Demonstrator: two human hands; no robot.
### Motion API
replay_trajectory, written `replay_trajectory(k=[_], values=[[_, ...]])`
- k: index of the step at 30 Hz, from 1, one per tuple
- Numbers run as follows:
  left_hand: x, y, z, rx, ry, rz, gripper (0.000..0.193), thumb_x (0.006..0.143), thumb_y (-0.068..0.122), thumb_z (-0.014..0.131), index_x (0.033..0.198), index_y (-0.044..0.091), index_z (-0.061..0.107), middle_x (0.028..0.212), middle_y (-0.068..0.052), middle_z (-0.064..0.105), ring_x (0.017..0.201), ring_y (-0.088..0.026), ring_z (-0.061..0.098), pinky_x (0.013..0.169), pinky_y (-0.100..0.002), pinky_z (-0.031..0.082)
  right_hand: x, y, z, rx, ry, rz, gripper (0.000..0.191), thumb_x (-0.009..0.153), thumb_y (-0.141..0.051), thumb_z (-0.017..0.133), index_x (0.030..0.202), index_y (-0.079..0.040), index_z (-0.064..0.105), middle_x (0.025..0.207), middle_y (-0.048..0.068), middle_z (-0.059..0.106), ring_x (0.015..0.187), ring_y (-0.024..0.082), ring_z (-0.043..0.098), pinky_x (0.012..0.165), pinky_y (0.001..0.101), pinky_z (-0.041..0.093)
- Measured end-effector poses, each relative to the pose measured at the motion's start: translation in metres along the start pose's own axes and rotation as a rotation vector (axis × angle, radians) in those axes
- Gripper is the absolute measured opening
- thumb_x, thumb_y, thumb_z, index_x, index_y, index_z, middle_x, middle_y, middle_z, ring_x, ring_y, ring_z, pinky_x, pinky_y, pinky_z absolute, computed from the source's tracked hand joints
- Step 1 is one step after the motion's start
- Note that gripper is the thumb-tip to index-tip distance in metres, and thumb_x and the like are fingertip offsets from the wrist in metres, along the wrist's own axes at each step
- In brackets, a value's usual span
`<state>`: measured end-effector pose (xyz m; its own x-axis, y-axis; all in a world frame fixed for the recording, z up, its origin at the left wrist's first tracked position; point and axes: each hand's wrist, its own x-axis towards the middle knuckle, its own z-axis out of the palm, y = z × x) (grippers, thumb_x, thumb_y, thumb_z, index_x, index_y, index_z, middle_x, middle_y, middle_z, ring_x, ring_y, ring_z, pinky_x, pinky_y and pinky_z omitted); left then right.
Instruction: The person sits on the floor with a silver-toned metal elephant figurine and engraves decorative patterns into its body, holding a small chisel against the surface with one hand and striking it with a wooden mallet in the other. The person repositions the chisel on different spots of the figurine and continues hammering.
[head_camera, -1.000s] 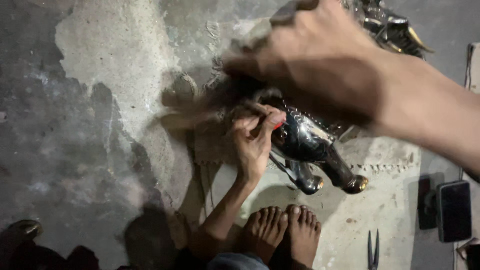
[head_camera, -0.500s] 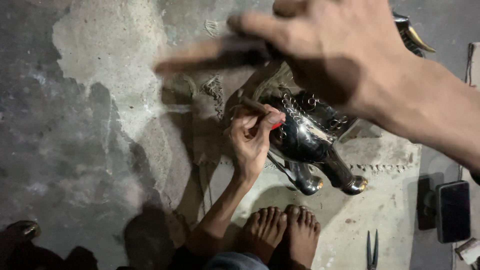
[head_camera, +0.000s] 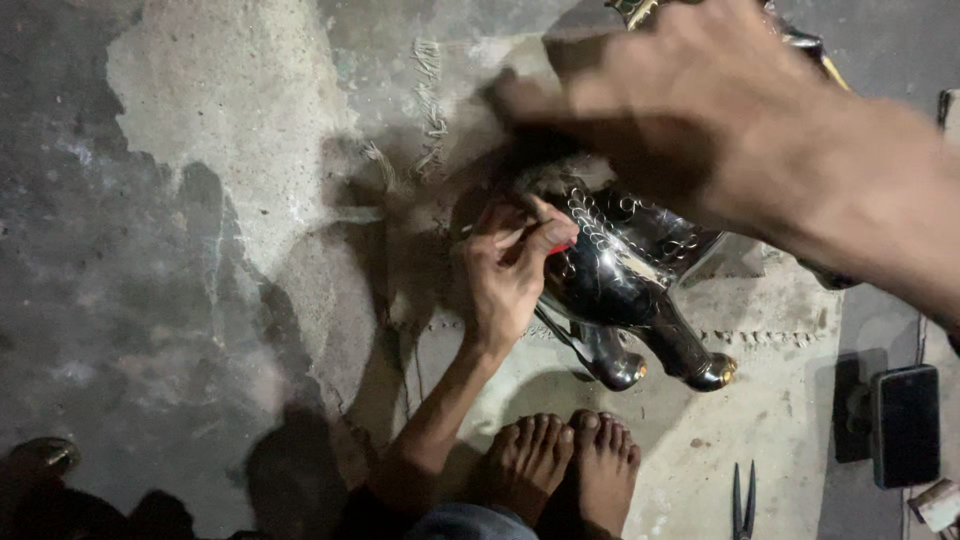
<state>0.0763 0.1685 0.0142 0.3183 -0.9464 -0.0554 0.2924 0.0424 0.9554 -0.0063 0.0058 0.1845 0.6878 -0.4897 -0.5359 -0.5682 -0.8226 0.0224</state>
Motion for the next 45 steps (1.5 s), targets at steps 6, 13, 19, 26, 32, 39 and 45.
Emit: replay_trajectory(k=[6,13,19,26,32,39,45], values=[[0.005,0.007,-0.001,-0.012,-0.063,0.015,0.006,0.101,-0.005,0.067,0.102,-0.002,0.062,0.096,-0.008,0.074,0.089,-0.013,0.072,0.085,-0.028,0.064,-0.007,0.018,0.009,-0.245,0.237,-0.021,0.053,0.107,-0.018,0.056,0.159,-0.029,0.048,0.08,0.008,0.068,0.049,0.012,0.054,0.043,0.0272,0.046],[0.015,0.021,-0.004,0.199,-0.14,0.062,0.006,0.097,-0.004,0.069,0.102,0.0,0.067,0.093,-0.006,0.077,0.087,-0.011,0.075,0.084,-0.027,0.064,-0.028,0.034,0.029,-0.278,0.416,-0.014,0.066,0.086,-0.029,0.062,0.151,-0.024,0.049,0.092,0.007,0.071,0.071,0.018,0.067,0.064,0.0329,0.056],[0.028,0.03,-0.008,0.369,-0.258,0.122,0.005,0.096,0.004,0.073,0.101,0.005,0.07,0.089,-0.003,0.078,0.078,-0.01,0.076,0.071,-0.024,0.061,-0.042,0.033,0.039,-0.288,0.259,0.193,0.073,0.089,-0.043,0.061,0.158,-0.034,0.039,0.094,0.004,0.074,0.071,0.016,0.07,0.063,0.0296,0.056],[0.037,0.027,-0.011,0.433,-0.399,0.178,0.007,0.098,0.008,0.072,0.104,0.006,0.071,0.091,-0.003,0.08,0.083,-0.013,0.08,0.073,-0.025,0.063,-0.063,0.043,0.07,-0.221,0.037,0.321,0.074,0.09,-0.03,0.072,0.157,-0.038,0.042,0.095,0.004,0.072,0.072,0.019,0.07,0.063,0.0318,0.056],[0.047,0.018,-0.015,0.42,-0.555,0.186,0.007,0.104,0.007,0.063,0.109,0.006,0.068,0.096,-0.004,0.079,0.09,-0.014,0.081,0.077,-0.023,0.068,-0.091,0.046,0.115,0.569,0.643,0.228,0.056,0.093,-0.017,0.067,0.146,-0.021,0.049,0.109,0.01,0.073,0.087,0.022,0.075,0.077,0.0351,0.062],[0.056,0.023,-0.015,0.49,-0.657,0.264,0.013,0.097,0.012,0.07,0.105,0.003,0.073,0.092,-0.005,0.078,0.08,-0.014,0.077,0.073,-0.029,0.063,-0.107,0.015,0.107,0.633,0.579,0.318,0.054,0.1,-0.017,0.065,0.149,-0.016,0.041,0.126,0.011,0.067,0.108,0.023,0.072,0.093,0.0355,0.062],[0.06,0.022,-0.015,0.492,-0.747,0.225,0.008,0.099,0.013,0.07,0.102,0.006,0.072,0.095,-0.005,0.08,0.085,-0.014,0.08,0.076,-0.027,0.065,-0.111,0.017,0.053,0.452,0.393,0.316,0.058,0.078,0.0,0.071,0.135,-0.005,0.062,0.103,0.017,0.071,0.085,0.026,0.073,0.076,0.039,0.06]])
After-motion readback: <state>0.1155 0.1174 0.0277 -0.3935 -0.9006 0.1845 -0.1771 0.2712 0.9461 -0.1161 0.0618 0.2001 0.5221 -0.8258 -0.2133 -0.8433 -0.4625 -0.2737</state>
